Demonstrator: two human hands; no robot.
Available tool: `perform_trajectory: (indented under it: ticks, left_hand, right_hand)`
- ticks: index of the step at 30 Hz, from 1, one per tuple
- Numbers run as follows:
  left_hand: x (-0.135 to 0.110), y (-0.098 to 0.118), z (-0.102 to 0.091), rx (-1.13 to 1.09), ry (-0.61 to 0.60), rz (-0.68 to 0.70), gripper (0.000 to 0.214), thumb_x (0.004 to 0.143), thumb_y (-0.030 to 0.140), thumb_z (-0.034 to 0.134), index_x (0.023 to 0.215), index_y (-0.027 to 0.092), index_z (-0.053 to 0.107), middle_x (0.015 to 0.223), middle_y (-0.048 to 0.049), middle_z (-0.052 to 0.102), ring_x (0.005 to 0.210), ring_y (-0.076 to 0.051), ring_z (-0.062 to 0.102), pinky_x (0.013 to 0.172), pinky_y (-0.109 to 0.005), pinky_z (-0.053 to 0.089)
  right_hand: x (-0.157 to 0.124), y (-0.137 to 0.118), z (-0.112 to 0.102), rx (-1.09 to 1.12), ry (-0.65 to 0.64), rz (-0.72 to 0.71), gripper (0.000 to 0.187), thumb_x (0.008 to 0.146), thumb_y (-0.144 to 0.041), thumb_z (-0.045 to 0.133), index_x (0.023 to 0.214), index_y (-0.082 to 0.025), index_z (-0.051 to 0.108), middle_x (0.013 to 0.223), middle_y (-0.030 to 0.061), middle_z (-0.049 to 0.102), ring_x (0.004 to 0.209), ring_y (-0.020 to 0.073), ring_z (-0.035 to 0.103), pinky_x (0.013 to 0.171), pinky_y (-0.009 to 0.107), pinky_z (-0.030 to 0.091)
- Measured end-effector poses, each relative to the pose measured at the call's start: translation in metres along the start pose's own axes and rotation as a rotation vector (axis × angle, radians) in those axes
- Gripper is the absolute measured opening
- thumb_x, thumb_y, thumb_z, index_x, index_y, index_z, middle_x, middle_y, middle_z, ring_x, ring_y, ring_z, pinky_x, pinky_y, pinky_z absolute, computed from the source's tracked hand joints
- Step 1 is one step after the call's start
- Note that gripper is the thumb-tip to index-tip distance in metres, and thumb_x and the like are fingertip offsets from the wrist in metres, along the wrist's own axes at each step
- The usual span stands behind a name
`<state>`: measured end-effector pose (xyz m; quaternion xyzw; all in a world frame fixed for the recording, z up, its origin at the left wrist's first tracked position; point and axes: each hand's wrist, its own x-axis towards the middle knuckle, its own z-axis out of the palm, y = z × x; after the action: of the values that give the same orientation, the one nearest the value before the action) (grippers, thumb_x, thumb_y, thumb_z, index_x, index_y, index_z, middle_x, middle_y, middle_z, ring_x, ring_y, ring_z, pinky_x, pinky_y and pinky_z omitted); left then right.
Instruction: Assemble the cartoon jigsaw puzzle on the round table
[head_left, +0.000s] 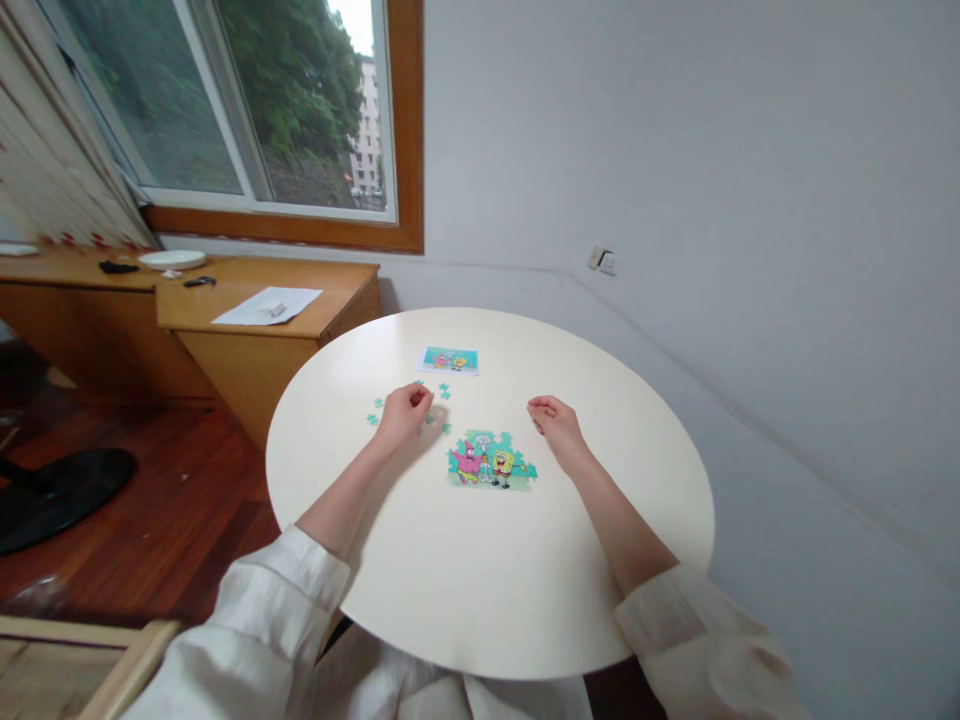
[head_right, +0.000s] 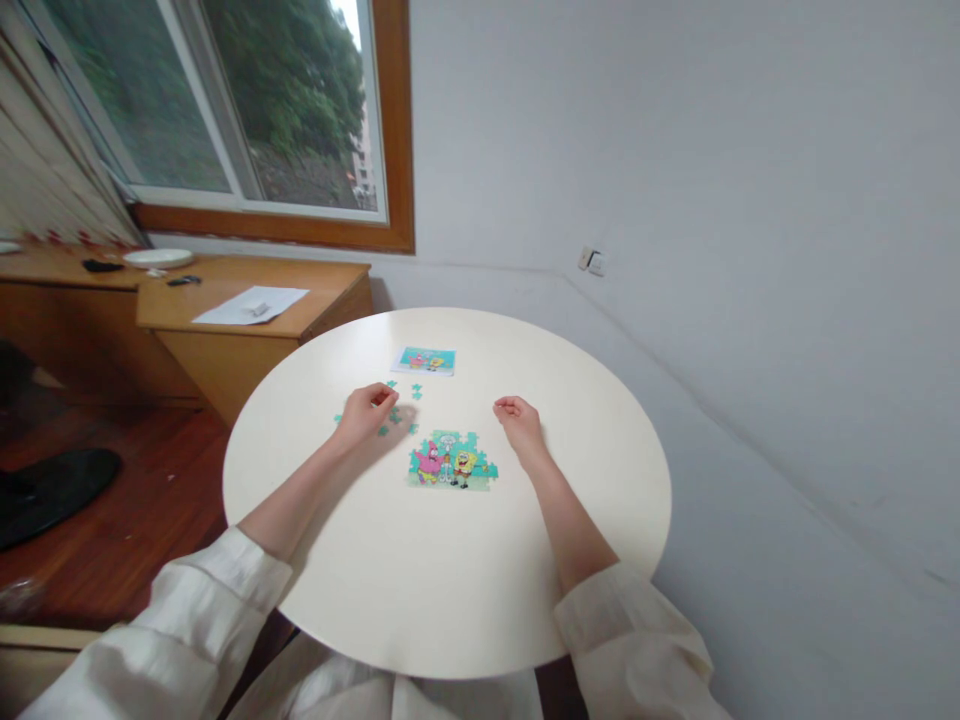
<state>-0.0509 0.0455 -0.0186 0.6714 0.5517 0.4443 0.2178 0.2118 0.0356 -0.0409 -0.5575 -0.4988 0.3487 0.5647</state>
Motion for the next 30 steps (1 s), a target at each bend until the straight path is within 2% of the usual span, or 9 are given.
perform_trajectory:
  ticks: [5,11,13,16,20,22,24,30]
  left_hand:
    - [0.011,-0.011,-0.012,-0.055,0.102,-0.072,0.024,0.075,0.028,0.046,0.074,0.014,0.065,0.059,-0.0016,0.06,0.057,-0.014,0.054,0.056,-0.024,0.038]
    - [0.017,-0.023,-0.017,-0.111,0.163,-0.153,0.026,0.074,0.024,0.044,0.078,0.013,0.067,0.062,-0.002,0.061,0.058,-0.014,0.055,0.055,-0.024,0.039]
    - [0.017,-0.024,-0.017,-0.096,0.145,-0.154,0.026,0.074,0.023,0.044,0.079,0.013,0.068,0.063,-0.0024,0.062,0.059,-0.014,0.056,0.055,-0.024,0.04]
    - [0.014,-0.021,-0.013,-0.002,0.049,-0.115,0.025,0.073,0.021,0.046,0.08,0.013,0.069,0.068,-0.0043,0.065,0.061,-0.015,0.057,0.058,-0.026,0.042]
    - [0.003,-0.01,-0.003,0.209,-0.121,0.035,0.02,0.073,0.023,0.053,0.079,0.015,0.07,0.08,-0.0067,0.068,0.072,-0.019,0.059,0.071,-0.032,0.044]
    - [-0.001,-0.006,0.001,0.28,-0.166,0.11,0.019,0.074,0.025,0.054,0.079,0.017,0.071,0.086,-0.0068,0.069,0.08,-0.021,0.059,0.078,-0.034,0.043]
    - [-0.001,-0.006,0.002,0.319,-0.153,0.095,0.022,0.077,0.023,0.05,0.081,0.018,0.071,0.089,-0.0069,0.069,0.083,-0.02,0.06,0.081,-0.035,0.042]
    - [0.009,-0.015,-0.01,0.356,-0.017,-0.104,0.034,0.079,0.009,0.039,0.091,0.019,0.07,0.097,-0.0072,0.07,0.092,-0.023,0.061,0.087,-0.039,0.039]
  right_hand:
    - [-0.002,-0.004,-0.001,0.131,0.031,0.121,0.026,0.052,-0.034,0.069,0.071,-0.018,0.059,0.057,-0.0022,0.053,0.052,0.0098,0.043,0.047,0.024,0.028]
    - [-0.003,-0.006,-0.001,0.153,0.036,0.138,0.026,0.052,-0.031,0.067,0.073,-0.018,0.059,0.056,-0.0033,0.05,0.051,0.0091,0.042,0.047,0.024,0.027]
    - [-0.004,-0.007,-0.001,0.154,0.035,0.137,0.026,0.053,-0.031,0.067,0.074,-0.018,0.059,0.055,-0.0034,0.05,0.051,0.009,0.041,0.047,0.024,0.027]
    - [-0.005,-0.008,0.0,0.153,0.033,0.139,0.026,0.053,-0.03,0.067,0.074,-0.017,0.059,0.055,-0.0035,0.05,0.051,0.0089,0.041,0.047,0.024,0.027]
    - [-0.005,-0.009,0.001,0.136,0.031,0.143,0.027,0.052,-0.031,0.067,0.074,-0.017,0.06,0.054,-0.004,0.05,0.05,0.0086,0.041,0.047,0.024,0.027]
    - [-0.005,-0.01,0.001,0.13,0.027,0.146,0.027,0.052,-0.031,0.067,0.075,-0.017,0.06,0.054,-0.0041,0.05,0.05,0.0087,0.041,0.047,0.024,0.027]
    - [-0.006,-0.01,0.002,0.124,0.017,0.141,0.027,0.052,-0.032,0.066,0.075,-0.017,0.06,0.054,-0.0042,0.05,0.05,0.009,0.041,0.048,0.024,0.027]
    - [-0.006,-0.009,0.002,0.103,-0.001,0.131,0.028,0.051,-0.034,0.067,0.073,-0.018,0.06,0.053,-0.0035,0.051,0.052,0.0105,0.042,0.049,0.025,0.027]
